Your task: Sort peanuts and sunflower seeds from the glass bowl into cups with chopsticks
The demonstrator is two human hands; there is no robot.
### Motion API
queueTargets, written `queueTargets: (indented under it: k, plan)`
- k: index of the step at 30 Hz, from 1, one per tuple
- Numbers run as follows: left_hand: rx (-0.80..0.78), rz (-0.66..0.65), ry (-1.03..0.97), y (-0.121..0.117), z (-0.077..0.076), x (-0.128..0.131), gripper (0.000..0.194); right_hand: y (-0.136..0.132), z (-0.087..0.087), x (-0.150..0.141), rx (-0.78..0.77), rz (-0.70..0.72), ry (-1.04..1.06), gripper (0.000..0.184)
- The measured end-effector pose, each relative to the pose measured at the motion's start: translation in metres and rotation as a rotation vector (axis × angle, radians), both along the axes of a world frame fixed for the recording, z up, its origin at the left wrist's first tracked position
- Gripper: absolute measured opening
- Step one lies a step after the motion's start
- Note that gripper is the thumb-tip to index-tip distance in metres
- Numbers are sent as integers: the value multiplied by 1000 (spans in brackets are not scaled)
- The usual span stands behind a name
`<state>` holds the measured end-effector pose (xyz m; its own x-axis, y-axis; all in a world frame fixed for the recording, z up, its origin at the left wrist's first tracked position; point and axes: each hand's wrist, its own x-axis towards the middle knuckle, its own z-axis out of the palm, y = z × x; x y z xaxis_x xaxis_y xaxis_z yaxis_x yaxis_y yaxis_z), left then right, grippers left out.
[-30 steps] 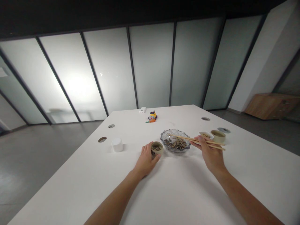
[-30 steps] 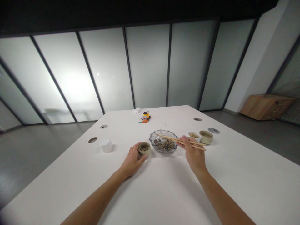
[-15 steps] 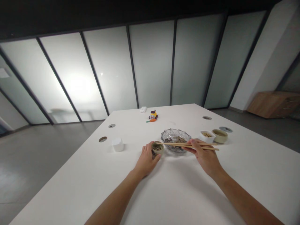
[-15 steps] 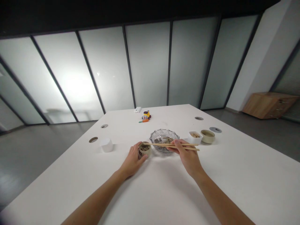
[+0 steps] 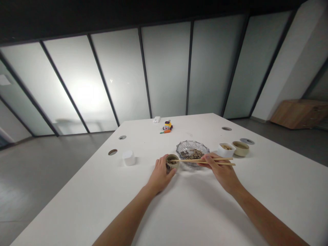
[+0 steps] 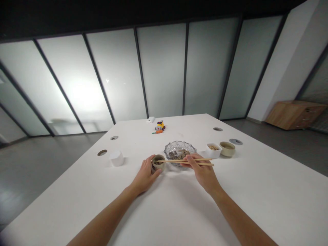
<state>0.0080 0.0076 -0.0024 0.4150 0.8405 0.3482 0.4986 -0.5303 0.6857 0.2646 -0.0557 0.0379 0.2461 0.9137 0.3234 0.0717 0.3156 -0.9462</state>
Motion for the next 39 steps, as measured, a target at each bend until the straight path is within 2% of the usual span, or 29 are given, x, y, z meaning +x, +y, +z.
queueTargets:
  k: [5,7,9,13,15,20,28,39]
  plan:
    - [14,-9,-7,-1,0,-1,57,6,-9,2,28,4,26,48]
    - [20,-2,0,0,-1,-1,58,9,-13,7,83,-52,83,47]
    - [16,8,15,1,-3,-1,60,11,-15,15,165,-168,73,46]
    - [-3,12,33,1,-3,0,59,13,-13,34,306,-449,-345,42]
    - [-8,11,33,2,-3,0,59,12,-13,39,354,-504,-510,42]
    - [-8,12,36,2,-3,-1,59,13,-17,32,360,-428,-585,42]
    - [2,5,28,2,-4,-1,58,16,-21,26,324,-316,-553,44]
    - [-4,9,20,3,-5,-2,59,15,-21,28,325,-364,-557,40]
